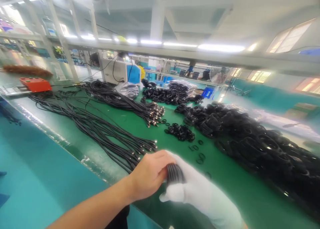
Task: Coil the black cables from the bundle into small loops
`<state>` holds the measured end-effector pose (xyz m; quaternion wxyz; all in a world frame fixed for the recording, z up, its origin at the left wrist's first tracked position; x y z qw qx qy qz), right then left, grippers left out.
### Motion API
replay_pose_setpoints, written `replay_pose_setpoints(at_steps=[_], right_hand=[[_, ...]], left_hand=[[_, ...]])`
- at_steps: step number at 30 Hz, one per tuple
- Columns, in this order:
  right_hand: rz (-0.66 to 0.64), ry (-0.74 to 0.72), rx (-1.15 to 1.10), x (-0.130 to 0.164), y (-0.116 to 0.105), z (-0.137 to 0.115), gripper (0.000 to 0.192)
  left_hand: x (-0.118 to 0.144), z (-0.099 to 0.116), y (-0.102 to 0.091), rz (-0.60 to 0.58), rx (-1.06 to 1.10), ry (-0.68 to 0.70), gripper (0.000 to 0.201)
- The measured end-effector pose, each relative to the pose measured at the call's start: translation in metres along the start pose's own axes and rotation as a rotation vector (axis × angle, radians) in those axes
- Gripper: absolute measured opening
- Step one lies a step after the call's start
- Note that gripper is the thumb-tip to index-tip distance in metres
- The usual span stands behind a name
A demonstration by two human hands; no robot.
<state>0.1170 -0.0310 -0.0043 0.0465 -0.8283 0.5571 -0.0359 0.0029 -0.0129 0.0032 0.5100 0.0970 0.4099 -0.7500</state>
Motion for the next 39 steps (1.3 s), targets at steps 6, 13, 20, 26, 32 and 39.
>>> replay_pose_setpoints(at_steps=[6, 13, 20, 26, 32, 39], right_hand=[[-0.043, 0.166, -0.29, -0.01, 0.005, 0.017, 0.045], [-0.126, 0.198, -0.572, -0.01, 0.003, 0.035, 0.031], [-0.084, 0.153, -0.515, -0.015, 0.009, 0.038, 0.033], [-0.066, 0.175, -0.514, -0.013, 0.011, 0.038, 0.034], [-0.086, 0.212, -0.445, -0.012, 0.016, 0.032, 0.033], [-0.013, 0.23, -0.487, -0.013, 0.013, 0.042, 0.024]], left_hand=[[-0.003, -0.003, -0.006, -0.022, 0.002, -0.217, 0.024], [-0.007, -0.018, -0.003, -0.021, 0.17, -0.537, 0.007], [-0.007, -0.023, 0.002, 0.04, 0.084, -0.566, 0.012], [-0.005, -0.034, 0.002, -0.001, -0.048, -0.591, 0.01], [0.0, -0.045, 0.008, -0.078, 0.036, -0.671, 0.013], [-0.005, -0.041, -0.002, -0.081, -0.079, -0.588, 0.011]])
Point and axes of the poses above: each hand's wrist, its own x-axis away from the middle knuckle, its own y-axis out of the palm, z = x × y, the point moved 5 cm from there along -x, towards the middle knuckle, and after that the axes turned 8 degrees about z, right-handed, at the moved point
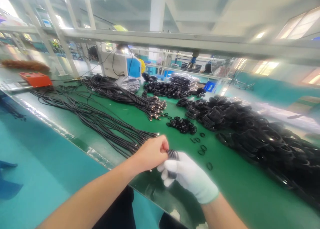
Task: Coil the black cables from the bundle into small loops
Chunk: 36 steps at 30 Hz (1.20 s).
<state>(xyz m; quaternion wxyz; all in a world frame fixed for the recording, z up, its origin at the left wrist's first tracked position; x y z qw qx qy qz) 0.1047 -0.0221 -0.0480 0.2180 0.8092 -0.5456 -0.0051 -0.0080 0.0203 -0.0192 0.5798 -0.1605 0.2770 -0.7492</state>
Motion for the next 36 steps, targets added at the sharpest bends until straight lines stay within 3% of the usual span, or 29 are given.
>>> replay_pose_setpoints(at_steps=[4, 7, 9, 11, 16, 20, 24, 31, 34, 36], right_hand=[[-0.037, 0.017, -0.231, -0.006, -0.003, 0.007, 0.029], [-0.05, -0.09, -0.284, -0.011, -0.004, 0.006, 0.021], [-0.044, -0.119, -0.3, -0.013, -0.006, 0.007, 0.016], [-0.045, -0.051, -0.31, -0.013, -0.008, 0.01, 0.02], [-0.077, 0.12, -0.267, -0.007, -0.01, 0.016, 0.036], [-0.069, 0.095, -0.194, -0.004, -0.005, 0.015, 0.026], [-0.063, 0.084, -0.128, -0.002, 0.0, 0.012, 0.027], [-0.005, 0.076, -0.067, -0.006, -0.002, 0.014, 0.026], [0.022, 0.095, -0.099, -0.002, -0.009, 0.008, 0.026], [0.03, 0.088, -0.111, 0.005, -0.016, -0.001, 0.028]], left_hand=[[0.02, 0.006, -0.005, 0.123, -0.096, 0.144, 0.012], [0.038, 0.01, 0.008, 0.119, -0.162, 0.359, 0.01], [0.044, 0.011, 0.013, 0.11, -0.172, 0.425, 0.011], [0.04, 0.01, 0.008, 0.079, -0.089, 0.362, 0.005], [0.017, 0.01, -0.014, 0.086, 0.052, 0.125, 0.012], [0.013, 0.013, -0.007, 0.144, -0.08, 0.135, 0.007], [0.015, 0.007, 0.003, 0.215, -0.076, 0.118, 0.012], [0.009, 0.002, 0.012, 0.183, -0.036, 0.076, 0.012], [0.0, 0.003, 0.009, 0.098, -0.005, 0.098, 0.009], [-0.013, 0.003, 0.008, -0.066, 0.042, 0.123, 0.009]])
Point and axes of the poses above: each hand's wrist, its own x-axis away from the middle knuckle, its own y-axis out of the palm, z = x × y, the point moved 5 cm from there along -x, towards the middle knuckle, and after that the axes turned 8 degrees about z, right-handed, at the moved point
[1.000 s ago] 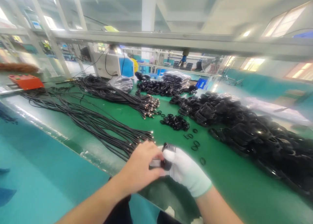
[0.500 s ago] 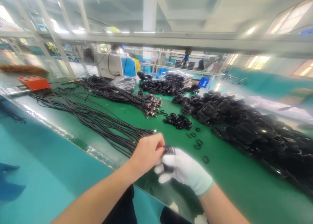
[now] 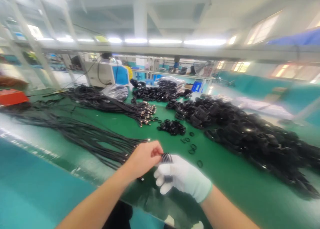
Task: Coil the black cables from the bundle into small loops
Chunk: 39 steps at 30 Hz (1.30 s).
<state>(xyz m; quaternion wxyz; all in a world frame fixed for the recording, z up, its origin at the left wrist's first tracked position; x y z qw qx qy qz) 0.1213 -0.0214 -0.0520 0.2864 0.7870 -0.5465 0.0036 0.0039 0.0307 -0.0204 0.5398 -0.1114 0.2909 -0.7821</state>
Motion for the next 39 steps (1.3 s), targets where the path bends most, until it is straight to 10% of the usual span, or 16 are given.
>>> replay_pose_setpoints(at_steps=[4, 8, 14, 19, 24, 27, 32, 39], right_hand=[[-0.116, -0.039, -0.082, 0.012, -0.006, -0.011, 0.037], [-0.333, 0.03, -0.184, 0.01, -0.002, -0.003, 0.039], [-0.244, 0.007, -0.216, 0.007, -0.01, -0.005, 0.043], [0.177, -0.291, -0.195, 0.007, -0.036, -0.026, 0.043], [0.598, -0.434, -0.14, -0.001, -0.059, -0.028, 0.06], [0.582, -0.425, -0.009, -0.014, -0.05, -0.018, 0.067], [0.544, -0.374, -0.077, -0.016, -0.029, -0.006, 0.052], [0.068, -0.118, -0.347, 0.009, -0.002, -0.016, 0.051]], left_hand=[[-0.048, 0.0, 0.016, -0.207, 0.017, 0.064, 0.016], [-0.09, 0.01, 0.077, -0.24, -0.072, 0.172, 0.005], [-0.11, 0.01, 0.149, -0.267, -0.103, 0.174, 0.009], [-0.104, 0.002, 0.102, -0.177, 0.017, 0.024, 0.014], [-0.045, 0.003, 0.056, -0.132, 0.451, -0.145, 0.022], [-0.015, -0.001, 0.059, -0.104, 0.765, -0.299, 0.024], [0.0, -0.017, 0.06, 0.095, 0.678, -0.241, 0.027], [0.013, -0.014, 0.034, 0.071, 1.079, -0.202, 0.028]])
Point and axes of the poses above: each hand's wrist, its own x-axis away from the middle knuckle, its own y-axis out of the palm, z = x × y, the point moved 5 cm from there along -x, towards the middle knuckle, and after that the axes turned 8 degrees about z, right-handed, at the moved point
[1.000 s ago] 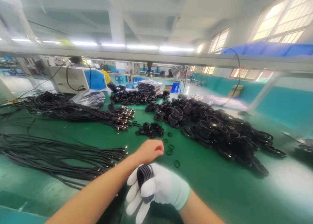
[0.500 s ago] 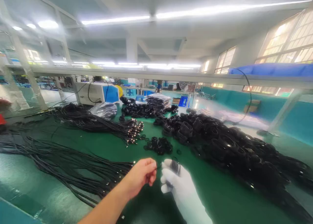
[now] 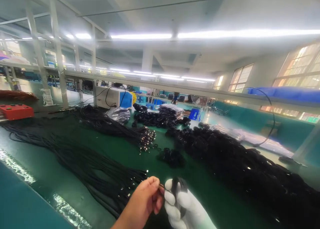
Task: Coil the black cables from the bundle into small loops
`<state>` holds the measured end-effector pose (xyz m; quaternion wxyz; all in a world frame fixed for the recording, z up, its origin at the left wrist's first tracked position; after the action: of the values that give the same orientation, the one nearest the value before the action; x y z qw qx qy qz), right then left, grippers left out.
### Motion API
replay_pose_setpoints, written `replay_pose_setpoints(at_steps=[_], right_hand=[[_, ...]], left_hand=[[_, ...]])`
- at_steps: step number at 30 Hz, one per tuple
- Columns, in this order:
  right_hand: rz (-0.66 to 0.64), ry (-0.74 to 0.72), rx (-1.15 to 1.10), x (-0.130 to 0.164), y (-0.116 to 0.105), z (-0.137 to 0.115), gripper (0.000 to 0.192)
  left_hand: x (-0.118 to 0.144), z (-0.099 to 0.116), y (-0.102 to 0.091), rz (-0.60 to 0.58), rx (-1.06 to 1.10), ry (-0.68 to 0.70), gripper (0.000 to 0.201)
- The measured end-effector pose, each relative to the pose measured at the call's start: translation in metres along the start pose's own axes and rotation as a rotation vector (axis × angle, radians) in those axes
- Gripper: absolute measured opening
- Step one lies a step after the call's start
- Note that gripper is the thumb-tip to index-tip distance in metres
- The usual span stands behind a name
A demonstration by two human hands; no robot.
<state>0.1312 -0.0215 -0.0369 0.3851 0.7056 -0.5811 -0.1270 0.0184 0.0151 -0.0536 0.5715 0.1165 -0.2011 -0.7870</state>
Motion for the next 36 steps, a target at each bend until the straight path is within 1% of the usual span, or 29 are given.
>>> replay_pose_setpoints(at_steps=[1, 2, 3, 4, 6, 8, 9, 11, 13, 15, 18, 20, 21, 24, 27, 30, 33, 36], right_hand=[[-0.051, -0.002, 0.03, 0.002, 0.003, -0.002, 0.048], [-0.1, -0.009, 0.065, 0.002, 0.005, -0.003, 0.043], [-0.145, -0.019, 0.102, 0.002, 0.008, -0.003, 0.038], [-0.183, -0.029, 0.138, 0.001, 0.01, -0.003, 0.034], [-0.22, -0.065, 0.186, -0.002, 0.01, -0.001, 0.031], [-0.227, -0.118, 0.206, -0.006, 0.008, 0.0, 0.03], [-0.226, -0.14, 0.223, -0.008, 0.007, 0.001, 0.03], [-0.202, -0.154, 0.28, -0.011, 0.002, 0.002, 0.025], [-0.142, -0.158, 0.323, -0.014, -0.003, 0.001, 0.024], [-0.055, -0.188, 0.349, -0.016, -0.009, -0.005, 0.028], [0.098, -0.276, 0.424, -0.015, -0.017, -0.019, 0.035], [0.176, -0.282, 0.507, -0.014, -0.019, -0.024, 0.04], [0.19, -0.262, 0.543, -0.013, -0.019, -0.024, 0.044], [0.163, -0.177, 0.594, -0.014, -0.015, -0.017, 0.06], [0.144, -0.123, 0.619, -0.018, -0.016, -0.005, 0.073], [0.149, -0.098, 0.674, -0.026, -0.025, 0.007, 0.079], [0.192, -0.121, 0.749, -0.03, -0.035, 0.014, 0.084], [0.321, -0.231, 0.882, -0.026, -0.038, 0.008, 0.098]], left_hand=[[0.003, 0.006, 0.001, -0.059, 0.097, -0.028, 0.028], [0.005, 0.012, 0.002, -0.135, 0.144, -0.061, 0.028], [0.007, 0.017, 0.003, -0.212, 0.124, -0.092, 0.028], [0.008, 0.021, 0.003, -0.28, 0.037, -0.116, 0.026], [0.007, 0.03, 0.001, -0.359, -0.281, -0.1, 0.017], [0.003, 0.039, 0.0, -0.412, -0.66, -0.022, 0.008], [0.002, 0.042, 0.002, -0.457, -0.821, 0.025, 0.007], [0.001, 0.047, 0.007, -0.528, -1.048, 0.12, 0.006], [-0.001, 0.051, 0.01, -0.52, -1.18, 0.211, 0.008], [-0.004, 0.051, 0.009, -0.473, -1.238, 0.229, 0.014], [-0.009, 0.048, 0.002, -0.403, -1.197, 0.124, 0.034], [-0.012, 0.047, -0.001, -0.354, -1.134, 0.073, 0.048], [-0.014, 0.047, -0.002, -0.335, -1.107, 0.071, 0.054], [-0.017, 0.047, 0.001, -0.296, -1.062, 0.128, 0.065], [-0.016, 0.045, 0.005, -0.281, -1.028, 0.144, 0.063], [-0.013, 0.044, 0.008, -0.27, -1.031, 0.123, 0.059], [-0.008, 0.044, 0.013, -0.256, -1.158, 0.15, 0.057], [-0.007, 0.044, 0.02, -0.251, -1.35, 0.257, 0.053]])
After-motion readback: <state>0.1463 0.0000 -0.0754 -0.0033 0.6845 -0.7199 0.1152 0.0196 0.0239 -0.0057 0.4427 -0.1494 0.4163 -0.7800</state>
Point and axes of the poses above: each hand's wrist, its own x-axis away from the middle knuckle, its own y-axis out of the palm, z = x × y, the point moved 5 cm from there along -x, towards the middle knuckle, and after that the axes turned 8 degrees about z, right-handed, at the moved point
